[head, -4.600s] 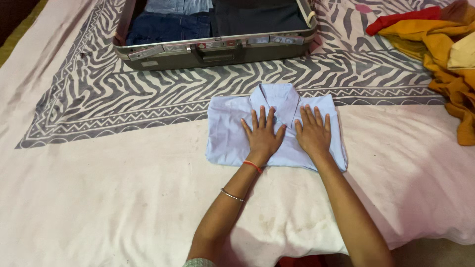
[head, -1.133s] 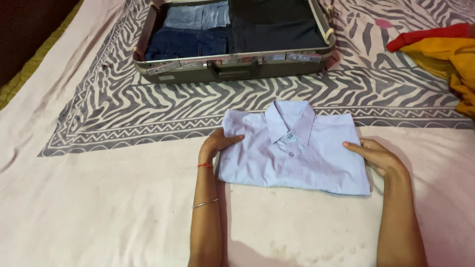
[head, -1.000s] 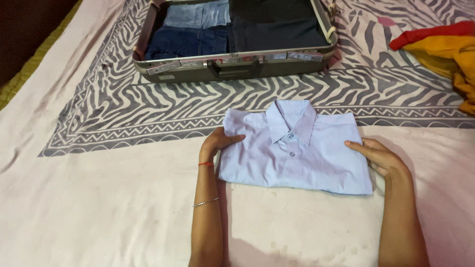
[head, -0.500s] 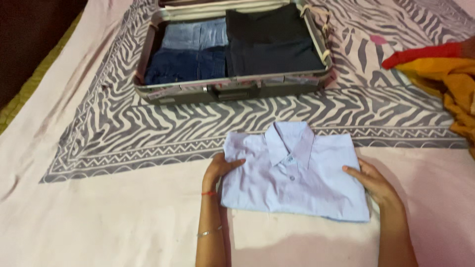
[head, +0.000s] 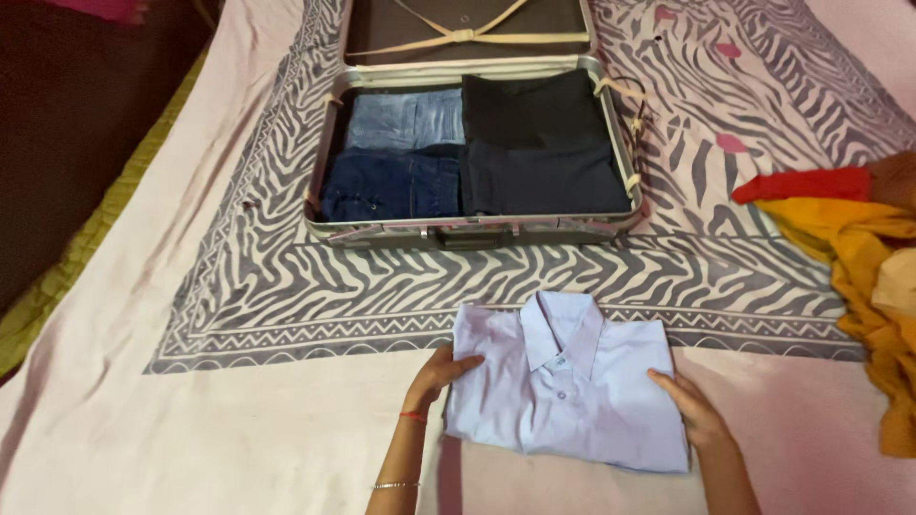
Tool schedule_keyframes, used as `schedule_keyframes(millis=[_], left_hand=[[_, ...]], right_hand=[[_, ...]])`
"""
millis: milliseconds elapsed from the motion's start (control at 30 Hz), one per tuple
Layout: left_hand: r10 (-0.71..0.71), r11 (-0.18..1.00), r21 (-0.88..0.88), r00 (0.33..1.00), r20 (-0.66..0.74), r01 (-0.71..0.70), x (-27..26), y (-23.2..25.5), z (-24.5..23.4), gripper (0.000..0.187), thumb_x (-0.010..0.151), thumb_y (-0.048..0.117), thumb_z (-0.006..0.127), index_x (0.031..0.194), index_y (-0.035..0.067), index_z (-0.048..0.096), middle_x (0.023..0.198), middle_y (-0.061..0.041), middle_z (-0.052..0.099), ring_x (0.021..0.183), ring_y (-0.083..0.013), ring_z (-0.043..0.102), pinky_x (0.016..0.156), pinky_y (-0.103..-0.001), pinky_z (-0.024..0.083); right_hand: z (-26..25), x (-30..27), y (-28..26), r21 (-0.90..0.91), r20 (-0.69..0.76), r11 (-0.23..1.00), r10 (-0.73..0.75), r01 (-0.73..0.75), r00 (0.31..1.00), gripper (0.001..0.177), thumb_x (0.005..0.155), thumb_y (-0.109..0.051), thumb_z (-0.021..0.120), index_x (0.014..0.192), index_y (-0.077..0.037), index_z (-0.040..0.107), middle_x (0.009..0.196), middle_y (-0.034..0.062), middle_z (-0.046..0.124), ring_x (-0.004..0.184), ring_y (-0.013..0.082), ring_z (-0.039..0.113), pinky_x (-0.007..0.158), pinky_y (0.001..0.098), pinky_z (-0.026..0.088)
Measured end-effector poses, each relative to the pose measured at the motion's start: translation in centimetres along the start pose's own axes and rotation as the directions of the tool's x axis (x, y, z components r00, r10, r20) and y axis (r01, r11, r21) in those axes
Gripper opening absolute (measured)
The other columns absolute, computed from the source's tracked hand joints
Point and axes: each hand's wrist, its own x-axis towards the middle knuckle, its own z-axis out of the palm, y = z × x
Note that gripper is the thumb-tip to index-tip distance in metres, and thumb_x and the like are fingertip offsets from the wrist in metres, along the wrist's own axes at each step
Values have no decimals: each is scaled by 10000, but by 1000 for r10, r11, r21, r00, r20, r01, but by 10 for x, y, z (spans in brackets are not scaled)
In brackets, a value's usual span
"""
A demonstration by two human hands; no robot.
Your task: The person folds a light blue button-up shirt on a bed, smoothing the fabric and aligning the sleeves. They then place the folded shirt into an open suitcase that already contains other folded clothes.
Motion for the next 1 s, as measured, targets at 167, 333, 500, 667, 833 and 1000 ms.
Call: schedule_keyframes(millis=[167, 333, 500, 667, 833, 1000], left_hand=[[55, 998, -41, 996, 69, -52, -16, 55, 2, 502, 809, 157, 804, 1251, -41, 674, 1160, -136, 765, 1027, -218, 729, 924, -342, 579], [111, 993, 35, 993, 38, -112, -39, 127, -14, 523, 803, 151, 795, 1281, -25, 676, 1158, -120, 761, 1027, -198, 718, 906, -323, 567], [31, 997, 64, 999, 10, -32, -21, 189, -40, 529, 830, 172, 804, 1281, -47, 637, 1149, -153, 750, 999, -232, 741, 926, -326, 589], [189, 970, -160, 982, 28, -182, 9, 232, -75, 457, 831, 146, 789, 1222, -64, 684, 1135, -141, 764, 984, -199, 738, 924, -330, 588], [207, 965, -145, 974, -88, -218, 27, 294, -118, 386, 826, 124, 792, 1164, -48, 717, 1039, -118, 770, 891, -187, 726, 838, -334, 588], [278, 928, -207, 945, -171, -311, 44, 344, -165, 365, 818, 94, 754, 1160, -26, 715, 987, -101, 765, 830, -178, 715, 767, -327, 585]], right_hand=[[24, -22, -29, 5, -13, 998, 60, -60, 998, 451, 921, -231, 686, 1305, 5, 654, 1140, 107, 729, 1004, 216, 684, 854, 375, 553], [41, -47, -99, 16, 4, 1000, 24, -24, 1000, 435, 911, -212, 698, 1289, 0, 658, 1142, 107, 732, 1008, 219, 689, 856, 377, 562], [48, -46, -173, -33, 98, 994, -102, 106, 990, 436, 925, -214, 703, 1294, 15, 664, 1154, 118, 727, 1010, 225, 675, 846, 376, 552], [71, -22, -248, -3, 106, 974, -224, 225, 969, 473, 908, -151, 707, 1356, -24, 623, 1248, 89, 694, 1100, 189, 657, 928, 328, 538], [118, 20, -309, -14, 181, 964, -258, 265, 949, 466, 937, -156, 678, 1384, -52, 598, 1282, 84, 685, 1135, 177, 652, 965, 315, 524], [173, 88, -349, -7, 223, 969, -239, 247, 945, 415, 962, -171, 678, 1347, -28, 620, 1253, 73, 700, 1115, 168, 663, 961, 313, 531]])
